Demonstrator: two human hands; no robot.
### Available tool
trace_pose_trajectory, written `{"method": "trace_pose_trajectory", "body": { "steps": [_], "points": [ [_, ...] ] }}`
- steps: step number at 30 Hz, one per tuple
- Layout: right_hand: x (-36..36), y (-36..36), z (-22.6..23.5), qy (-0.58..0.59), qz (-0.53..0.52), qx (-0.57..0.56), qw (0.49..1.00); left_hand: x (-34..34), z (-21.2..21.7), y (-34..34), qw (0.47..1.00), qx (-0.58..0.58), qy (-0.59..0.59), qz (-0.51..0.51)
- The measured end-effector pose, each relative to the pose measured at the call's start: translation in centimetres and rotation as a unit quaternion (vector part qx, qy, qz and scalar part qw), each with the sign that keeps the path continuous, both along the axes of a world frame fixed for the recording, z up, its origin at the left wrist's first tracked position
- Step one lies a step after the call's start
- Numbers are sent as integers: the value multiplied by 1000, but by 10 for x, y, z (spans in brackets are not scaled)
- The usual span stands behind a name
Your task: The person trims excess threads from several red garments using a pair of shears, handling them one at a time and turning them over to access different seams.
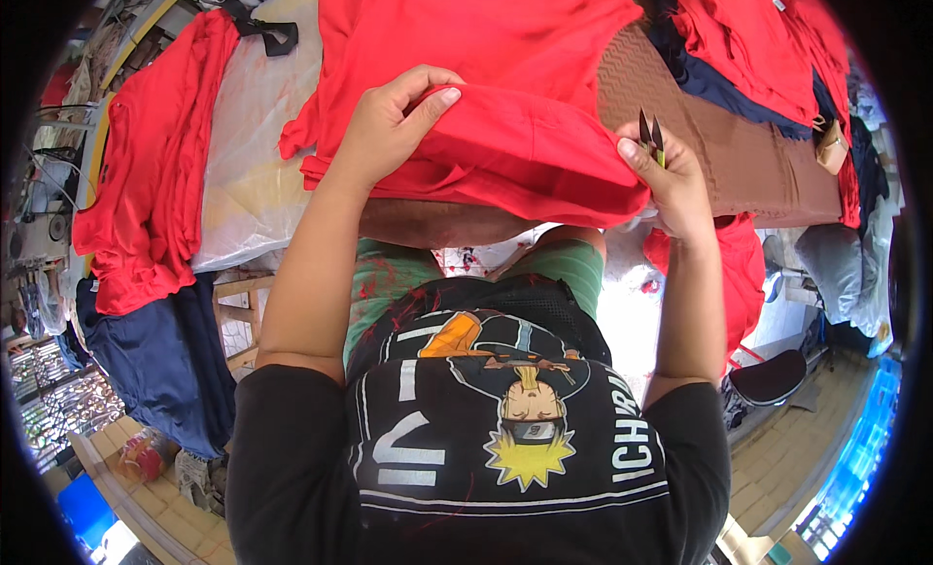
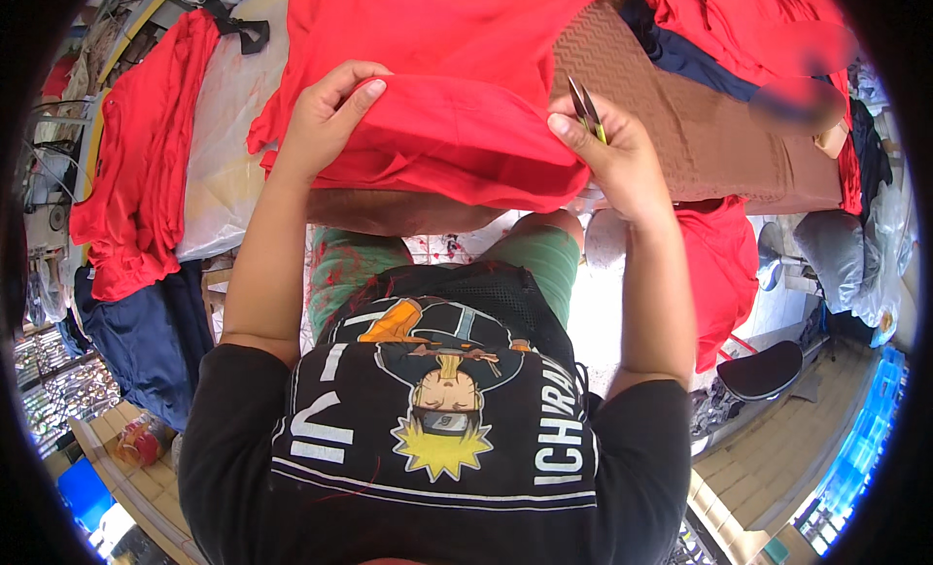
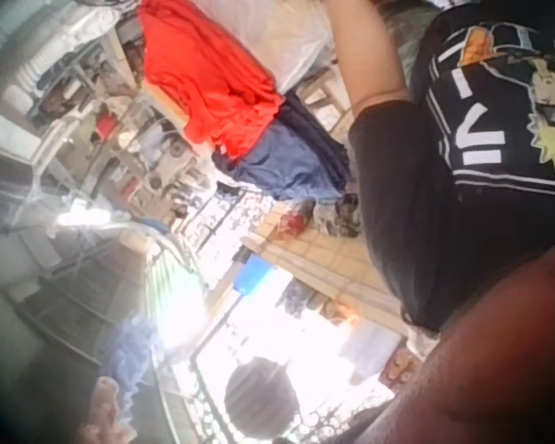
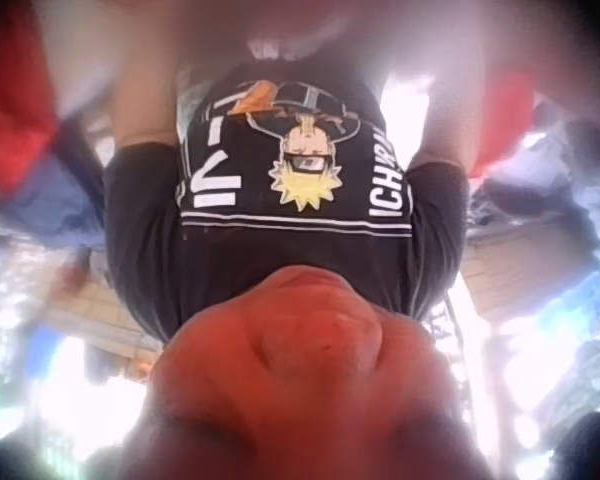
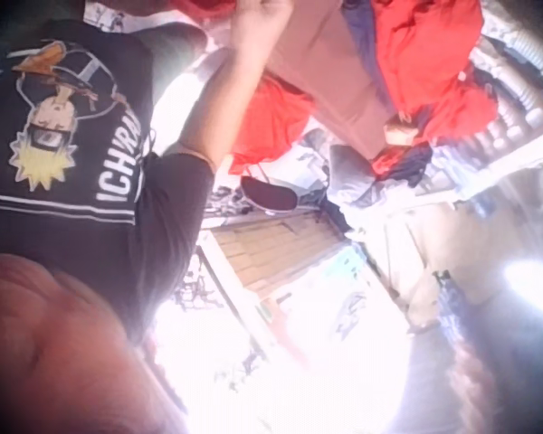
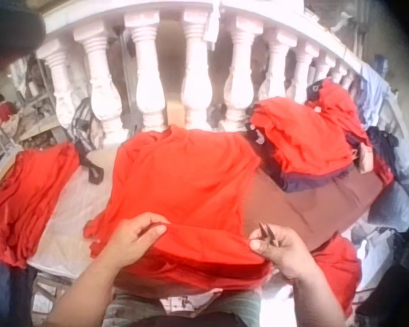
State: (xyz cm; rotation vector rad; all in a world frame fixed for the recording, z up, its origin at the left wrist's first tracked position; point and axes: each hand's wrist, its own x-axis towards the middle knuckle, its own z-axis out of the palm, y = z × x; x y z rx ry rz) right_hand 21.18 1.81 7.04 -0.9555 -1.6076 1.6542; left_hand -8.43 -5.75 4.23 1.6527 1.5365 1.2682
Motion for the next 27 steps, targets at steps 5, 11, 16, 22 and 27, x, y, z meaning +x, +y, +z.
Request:
{"method": "trace_pose_trajectory", "body": {
  "steps": [5,11,16,22,27],
  "points": [
    [-1,6,-54,-176,-47,122,976,-6,-11,8,982,-134,133,4],
    [8,8,-23,-232,-158,150,948,16,2,0,976,60,210,22],
    [-43,-19,-32,-115,-50,260,958,52,-16,18,966,61,239,-73],
    [-52,-16,-57,-190,-60,149,969,58,-47,21,981,36,185,-50],
    [-53,-16,-57,-202,-58,156,965,64,-49,19,942,106,318,-26]
  ]
}}
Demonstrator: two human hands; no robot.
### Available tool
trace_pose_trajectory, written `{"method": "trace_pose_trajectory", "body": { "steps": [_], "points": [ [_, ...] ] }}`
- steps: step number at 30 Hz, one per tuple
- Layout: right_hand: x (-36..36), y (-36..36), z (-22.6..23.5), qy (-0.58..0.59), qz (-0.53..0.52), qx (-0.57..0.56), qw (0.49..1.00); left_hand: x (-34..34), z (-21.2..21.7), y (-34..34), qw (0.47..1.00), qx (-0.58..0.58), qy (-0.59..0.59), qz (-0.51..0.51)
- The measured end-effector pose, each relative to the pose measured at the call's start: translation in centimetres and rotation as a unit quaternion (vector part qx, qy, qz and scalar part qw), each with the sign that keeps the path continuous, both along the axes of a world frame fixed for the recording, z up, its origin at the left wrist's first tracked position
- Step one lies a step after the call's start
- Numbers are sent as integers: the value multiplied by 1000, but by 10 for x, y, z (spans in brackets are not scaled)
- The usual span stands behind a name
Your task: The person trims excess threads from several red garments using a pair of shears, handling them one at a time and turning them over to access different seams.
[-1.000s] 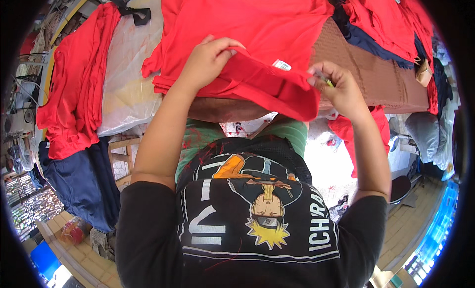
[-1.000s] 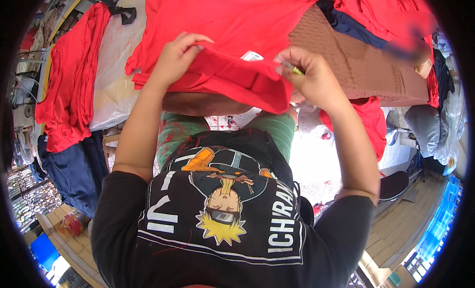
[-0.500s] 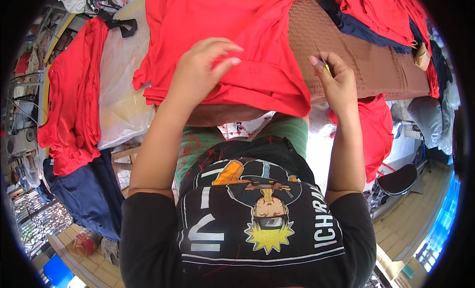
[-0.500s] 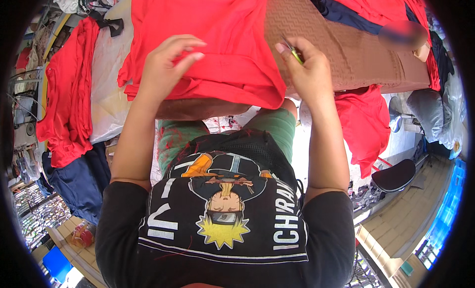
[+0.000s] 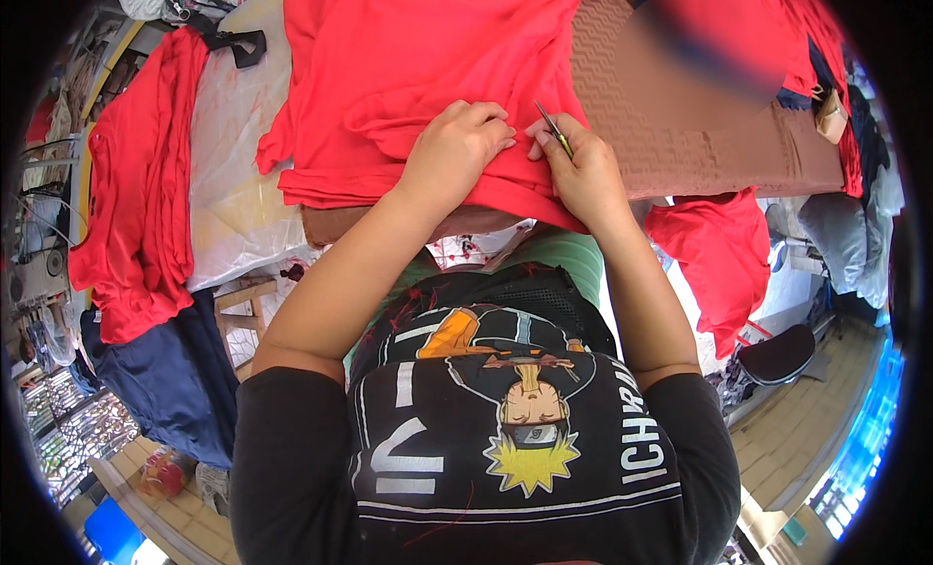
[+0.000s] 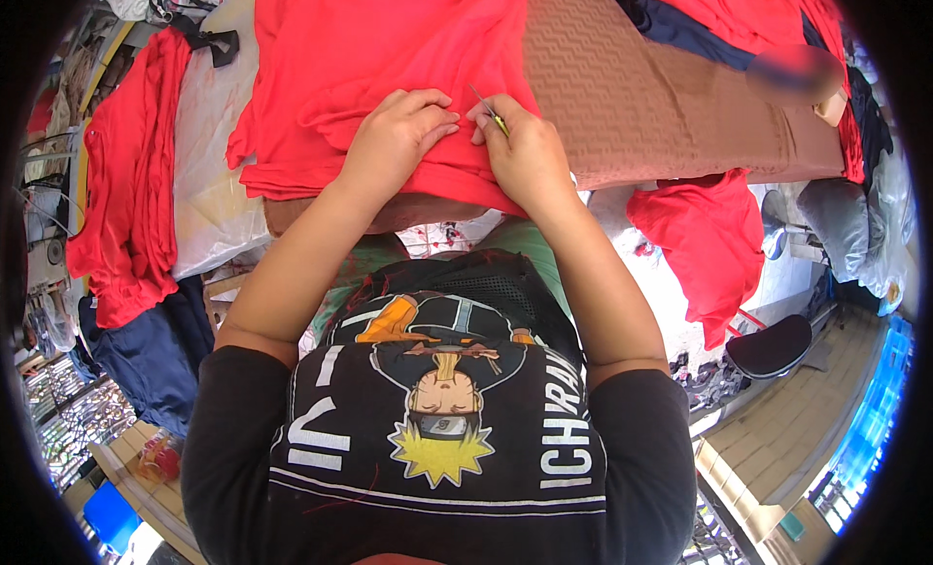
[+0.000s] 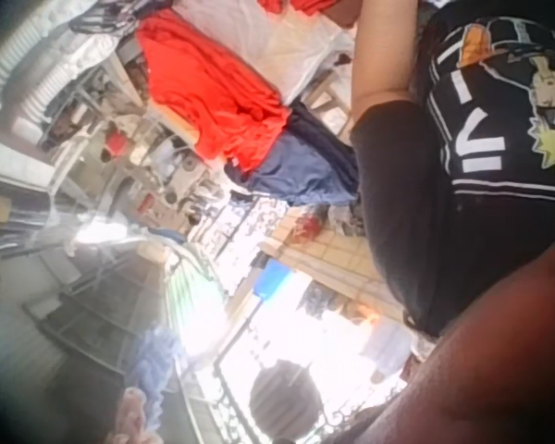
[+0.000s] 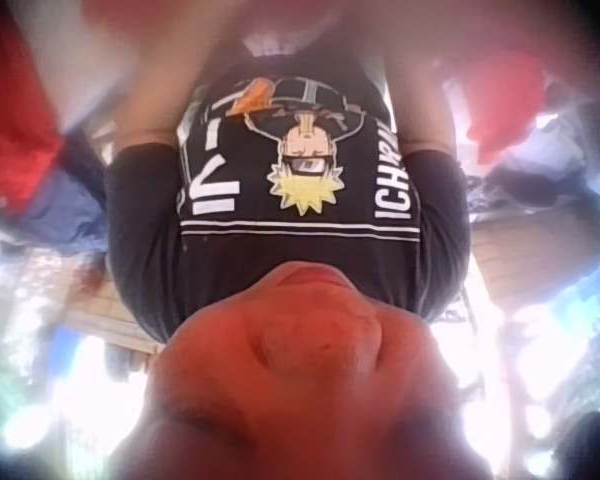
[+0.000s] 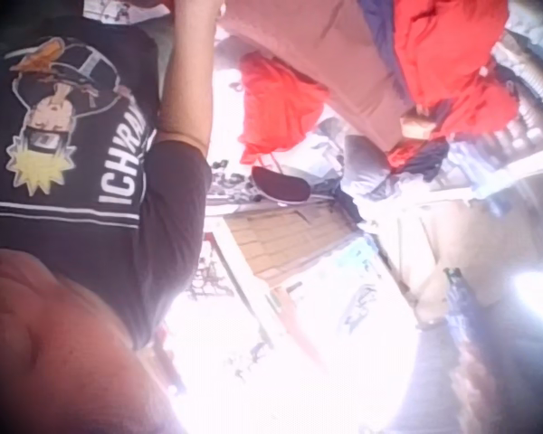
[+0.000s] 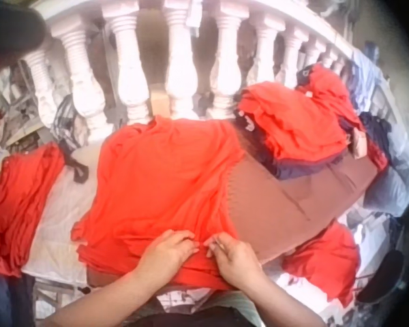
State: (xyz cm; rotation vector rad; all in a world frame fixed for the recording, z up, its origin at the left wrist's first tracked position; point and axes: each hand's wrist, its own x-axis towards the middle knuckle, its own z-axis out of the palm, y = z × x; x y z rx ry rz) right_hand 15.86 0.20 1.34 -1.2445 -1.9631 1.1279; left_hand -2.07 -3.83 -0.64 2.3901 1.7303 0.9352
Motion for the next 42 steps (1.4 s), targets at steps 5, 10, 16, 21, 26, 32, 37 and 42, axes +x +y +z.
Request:
{"method": "trace_pose_trajectory", "body": {
  "steps": [5,10,16,21,26,32,37,42],
  "points": [
    [0,0,4,-10,7,-20,1000,-5,1,2,983,-89,-153,45],
    [-2,2,-4,-24,13,82,996,-9,5,3,966,-119,-225,40],
    [-16,3,-2,-102,-6,101,990,-7,7,5,944,-170,-274,75],
    [-13,9,-4,-82,-22,58,995,-10,-4,9,917,-188,-343,76],
    [-6,11,-2,-21,-19,25,999,-6,3,7,931,-189,-296,95],
    [-9,13,-19,-18,6,147,989,-3,5,8,943,-176,-266,97],
    [-18,13,-7,-122,26,184,975,-4,2,8,948,-169,-246,105],
    [-12,20,-8,-43,-11,55,997,-3,5,8,946,-170,-257,97]
  ]
}}
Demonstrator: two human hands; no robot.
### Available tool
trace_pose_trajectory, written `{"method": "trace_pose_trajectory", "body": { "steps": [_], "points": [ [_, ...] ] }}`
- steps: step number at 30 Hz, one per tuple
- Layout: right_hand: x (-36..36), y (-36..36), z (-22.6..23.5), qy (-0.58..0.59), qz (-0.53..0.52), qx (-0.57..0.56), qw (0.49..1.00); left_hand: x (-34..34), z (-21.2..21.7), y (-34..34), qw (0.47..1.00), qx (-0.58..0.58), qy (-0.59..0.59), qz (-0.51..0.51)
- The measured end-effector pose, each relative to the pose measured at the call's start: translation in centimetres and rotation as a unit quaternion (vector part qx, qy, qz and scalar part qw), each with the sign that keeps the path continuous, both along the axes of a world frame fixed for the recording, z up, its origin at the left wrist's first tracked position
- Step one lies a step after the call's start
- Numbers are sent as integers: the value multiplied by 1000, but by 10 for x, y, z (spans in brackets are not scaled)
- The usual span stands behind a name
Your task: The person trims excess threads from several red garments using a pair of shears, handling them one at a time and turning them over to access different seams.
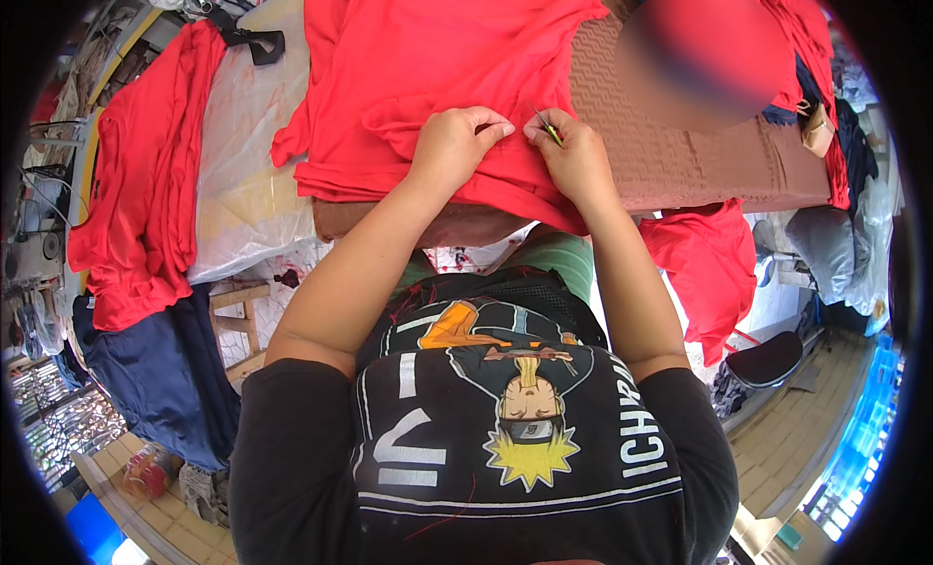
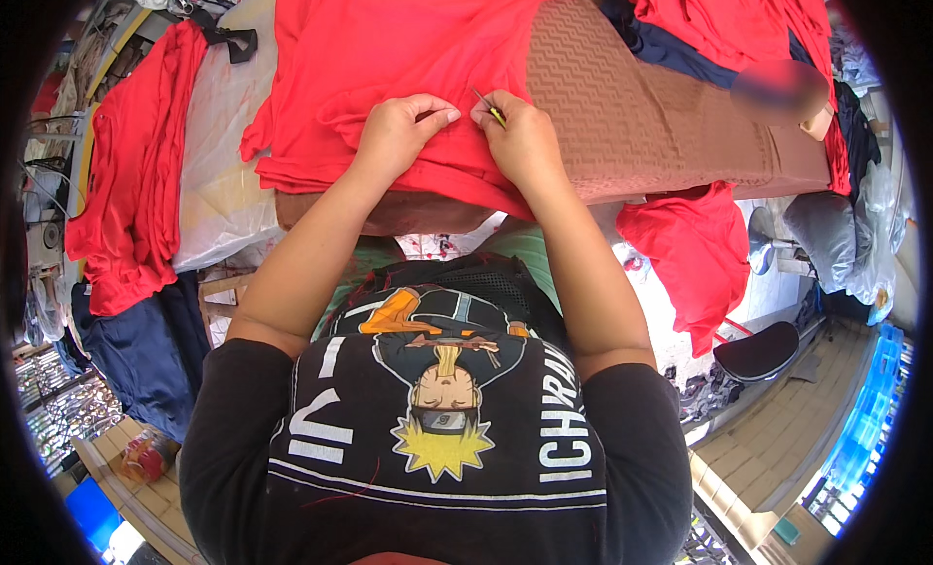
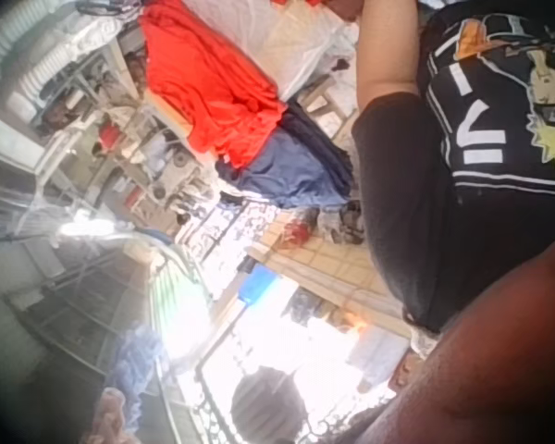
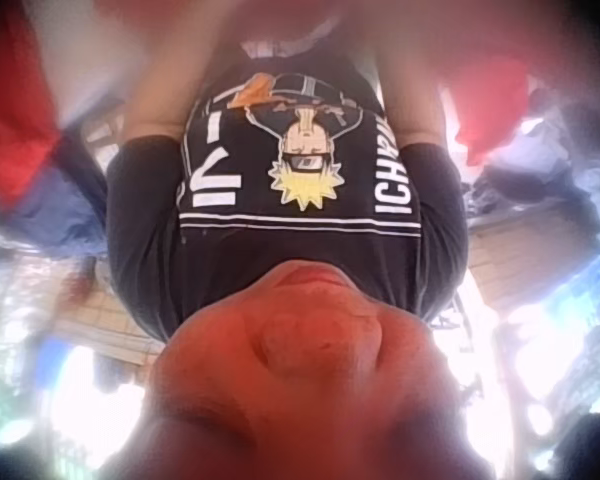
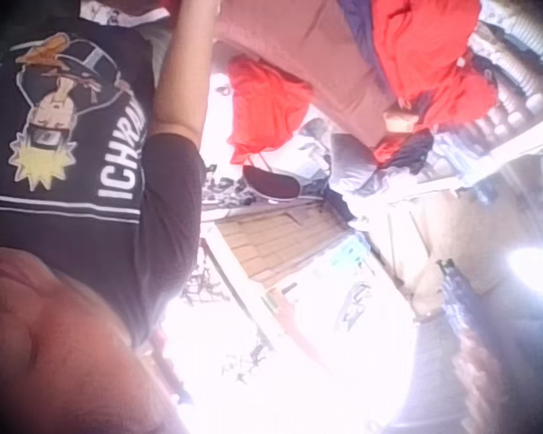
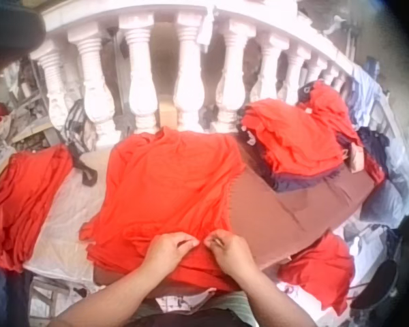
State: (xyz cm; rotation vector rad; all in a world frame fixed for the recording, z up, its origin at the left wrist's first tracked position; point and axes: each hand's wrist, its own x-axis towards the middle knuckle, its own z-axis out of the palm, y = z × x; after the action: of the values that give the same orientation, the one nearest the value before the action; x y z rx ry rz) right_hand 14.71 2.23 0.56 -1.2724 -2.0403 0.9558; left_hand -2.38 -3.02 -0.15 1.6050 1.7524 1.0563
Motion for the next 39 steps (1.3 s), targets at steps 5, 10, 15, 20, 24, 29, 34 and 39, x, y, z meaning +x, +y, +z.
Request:
{"method": "trace_pose_trajectory", "body": {
  "steps": [5,10,15,20,24,29,34,39],
  "points": [
    [1,-5,5,10,-5,15,1000,1,2,0,1000,-21,10,-2],
    [14,-31,47,141,225,-132,955,-12,1,-3,996,-31,-77,-17],
    [15,-31,55,50,220,-105,969,-17,-2,-4,995,-31,-95,-10],
    [5,-25,14,51,72,49,995,-13,0,-3,992,-28,-120,-4],
    [8,-25,7,18,71,29,997,-13,-9,-3,987,-2,-161,-7],
    [6,-34,14,0,62,48,997,-11,-12,-3,981,5,-194,-7],
    [7,-35,12,6,54,46,997,-11,-11,-2,979,-5,-206,-3],
    [4,-37,13,10,50,54,997,-11,-11,-2,977,-11,-211,-1]
  ]
}}
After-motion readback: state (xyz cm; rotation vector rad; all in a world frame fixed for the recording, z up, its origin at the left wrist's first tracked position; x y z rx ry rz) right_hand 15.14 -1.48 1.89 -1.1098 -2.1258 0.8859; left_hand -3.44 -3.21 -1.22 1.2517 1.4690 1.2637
